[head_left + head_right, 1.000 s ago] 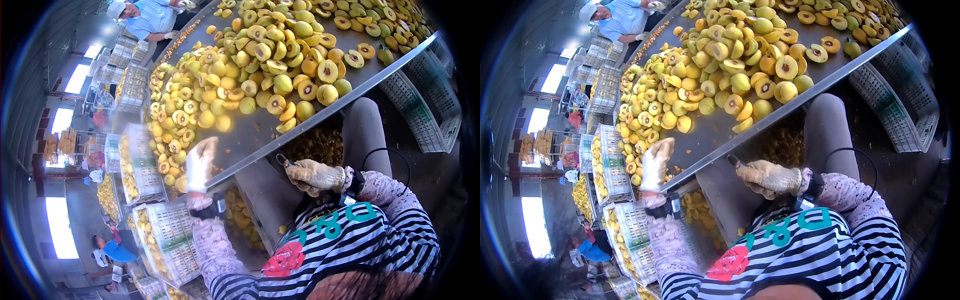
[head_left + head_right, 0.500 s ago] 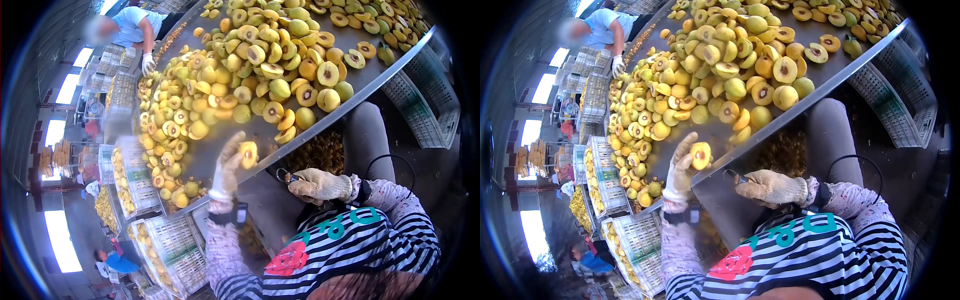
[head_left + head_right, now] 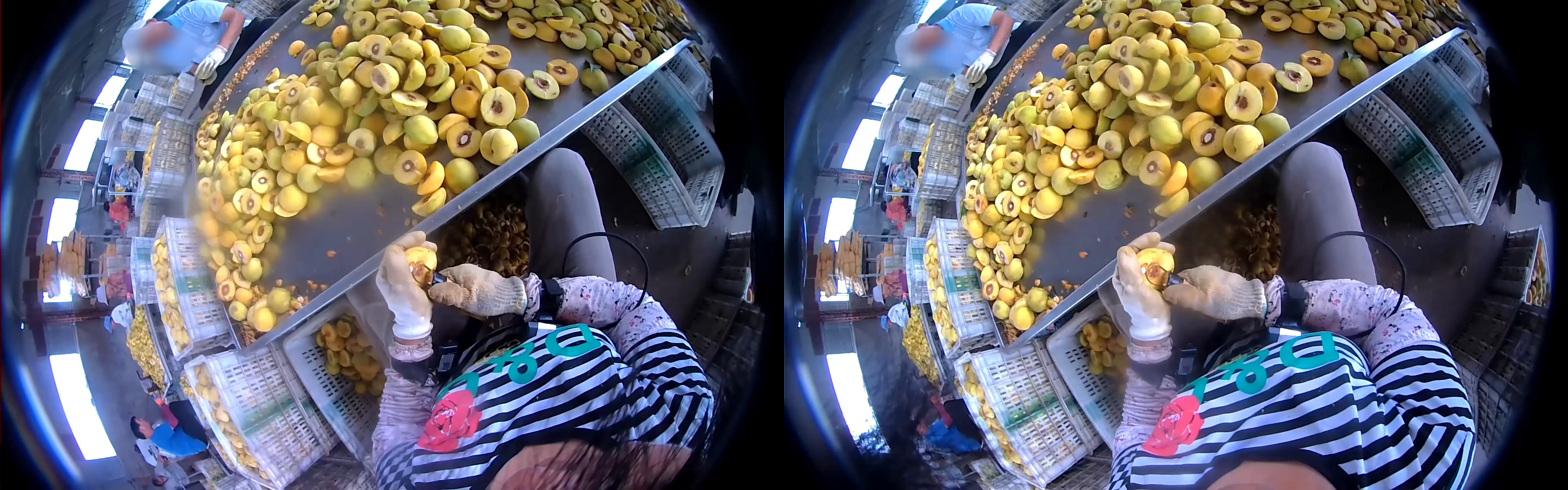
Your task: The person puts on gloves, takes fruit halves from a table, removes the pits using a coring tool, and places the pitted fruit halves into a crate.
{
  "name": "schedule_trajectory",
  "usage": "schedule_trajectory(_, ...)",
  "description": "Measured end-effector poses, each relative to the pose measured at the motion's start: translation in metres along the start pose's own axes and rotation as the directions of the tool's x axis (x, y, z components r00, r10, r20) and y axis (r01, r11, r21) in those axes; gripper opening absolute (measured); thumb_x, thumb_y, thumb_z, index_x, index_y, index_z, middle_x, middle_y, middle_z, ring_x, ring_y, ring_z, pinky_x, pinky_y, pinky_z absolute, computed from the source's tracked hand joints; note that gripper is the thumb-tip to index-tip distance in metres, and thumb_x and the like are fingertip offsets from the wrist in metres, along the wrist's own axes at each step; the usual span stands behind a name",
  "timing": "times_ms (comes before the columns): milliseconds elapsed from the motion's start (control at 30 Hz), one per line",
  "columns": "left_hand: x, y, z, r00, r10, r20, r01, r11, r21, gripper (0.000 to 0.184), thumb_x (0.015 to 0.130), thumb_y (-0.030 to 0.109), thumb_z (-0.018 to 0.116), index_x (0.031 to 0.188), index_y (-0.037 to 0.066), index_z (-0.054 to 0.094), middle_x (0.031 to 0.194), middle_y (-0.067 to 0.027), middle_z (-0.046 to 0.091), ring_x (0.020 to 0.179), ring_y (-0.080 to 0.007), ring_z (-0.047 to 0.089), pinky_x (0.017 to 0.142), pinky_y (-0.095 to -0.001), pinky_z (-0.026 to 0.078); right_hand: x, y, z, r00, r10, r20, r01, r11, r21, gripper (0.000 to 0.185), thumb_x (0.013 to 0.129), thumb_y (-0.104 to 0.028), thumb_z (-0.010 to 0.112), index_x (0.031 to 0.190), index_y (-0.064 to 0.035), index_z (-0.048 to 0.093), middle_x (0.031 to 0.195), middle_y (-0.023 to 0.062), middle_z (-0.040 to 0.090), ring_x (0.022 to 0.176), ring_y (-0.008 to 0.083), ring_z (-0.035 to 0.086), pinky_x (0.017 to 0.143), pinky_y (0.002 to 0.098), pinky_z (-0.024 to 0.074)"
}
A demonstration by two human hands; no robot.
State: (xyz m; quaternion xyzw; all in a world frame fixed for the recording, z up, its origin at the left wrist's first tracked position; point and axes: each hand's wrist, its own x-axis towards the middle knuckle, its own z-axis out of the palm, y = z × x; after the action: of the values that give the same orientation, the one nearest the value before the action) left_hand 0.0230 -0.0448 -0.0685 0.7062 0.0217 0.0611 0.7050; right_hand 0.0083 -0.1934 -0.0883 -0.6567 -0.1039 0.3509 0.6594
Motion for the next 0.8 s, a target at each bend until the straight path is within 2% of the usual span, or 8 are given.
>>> schedule_trajectory(167,0.002,-0.015,-0.009,0.993,-0.005,0.119,0.017,0.995,-0.096,0.053,0.108,0.040,0.033,0.107,-0.003,0.063,0.098,-0.0165,0.072,0.086,-0.0200,0.067,0.082,-0.0302,0.053,-0.007,-0.005,-0.009,0.884,0.268,0.383,-0.411,0.836,0.364,0.045,0.103,-0.053,0.051,0.087,-0.0108,0.056,0.060,-0.0021,0.048,0.047,0.0108,0.044,0.045,0.0262,0.0384)
schedule_trajectory(300,0.001,-0.004,-0.010,0.961,-0.042,0.273,0.124,0.948,-0.293,0.051,0.108,0.036,0.039,0.103,-0.008,0.066,0.101,-0.0190,0.072,0.079,-0.0178,0.064,0.076,-0.0290,0.051,-0.009,0.015,-0.009,0.707,-0.239,0.665,-0.504,0.489,0.712,0.050,0.105,-0.059,0.040,0.084,-0.0149,0.050,0.054,-0.0082,0.036,0.039,0.0032,0.032,0.035,0.0186,0.0306)
schedule_trajectory(333,0.005,-0.005,-0.012,0.911,0.104,0.399,-0.084,0.994,-0.067,0.058,0.108,0.043,0.037,0.098,-0.006,0.066,0.100,-0.0197,0.072,0.072,-0.0169,0.062,0.070,-0.0285,0.050,-0.007,0.021,-0.008,0.655,-0.276,0.703,-0.566,0.436,0.699,0.050,0.105,-0.058,0.040,0.084,-0.0144,0.051,0.053,-0.0082,0.036,0.038,0.0032,0.032,0.033,0.0186,0.0309)
schedule_trajectory(467,0.004,-0.017,-0.009,0.890,-0.269,0.368,0.421,0.797,-0.434,0.064,0.107,0.056,0.031,0.108,0.000,0.062,0.096,-0.0190,0.071,0.076,-0.0199,0.064,0.070,-0.0291,0.053,-0.010,0.033,-0.011,0.552,-0.384,0.740,-0.637,0.378,0.672,0.051,0.105,-0.057,0.042,0.082,-0.0123,0.053,0.050,-0.0078,0.035,0.035,0.0032,0.033,0.030,0.0190,0.0316)
schedule_trajectory(533,0.005,-0.008,-0.012,0.921,-0.316,0.229,0.374,0.882,-0.287,0.064,0.107,0.057,0.030,0.113,0.002,0.062,0.097,-0.0179,0.071,0.070,-0.0198,0.064,0.062,-0.0280,0.052,-0.006,0.032,-0.015,0.464,-0.461,0.756,-0.656,0.395,0.643,0.052,0.103,-0.057,0.047,0.080,-0.0105,0.053,0.050,-0.0060,0.039,0.035,0.0037,0.036,0.030,0.0194,0.0341)
schedule_trajectory(700,-0.015,0.043,-0.067,0.995,-0.098,0.035,0.079,0.928,0.363,0.049,0.108,0.035,0.033,0.111,-0.003,0.065,0.099,-0.0145,0.074,0.085,-0.0209,0.069,0.077,-0.0302,0.055,0.002,0.032,-0.021,0.786,-0.303,0.539,-0.415,0.389,0.823,0.058,0.100,-0.067,0.044,0.082,-0.0128,0.054,0.050,-0.0034,0.039,0.035,0.0075,0.034,0.031,0.0252,0.0317)
schedule_trajectory(767,-0.022,0.060,-0.105,0.997,-0.082,0.014,0.052,0.753,0.656,0.024,0.099,0.021,0.060,0.100,0.000,0.072,0.101,-0.0128,0.075,0.095,-0.0229,0.070,0.086,-0.0328,0.054,0.000,0.026,-0.024,0.902,-0.180,0.392,-0.276,0.458,0.845,0.057,0.102,-0.065,0.039,0.082,-0.0132,0.053,0.051,-0.0034,0.038,0.035,0.0075,0.034,0.031,0.0259,0.0326)
schedule_trajectory(800,-0.021,0.065,-0.131,0.987,0.064,0.149,-0.162,0.451,0.878,0.019,0.096,0.017,0.064,0.100,0.001,0.073,0.101,-0.0134,0.074,0.095,-0.0238,0.070,0.085,-0.0334,0.054,-0.001,0.022,-0.024,0.925,-0.162,0.344,-0.226,0.496,0.839,0.057,0.104,-0.064,0.035,0.083,-0.0131,0.051,0.052,-0.0027,0.038,0.035,0.0089,0.035,0.033,0.0259,0.0349)
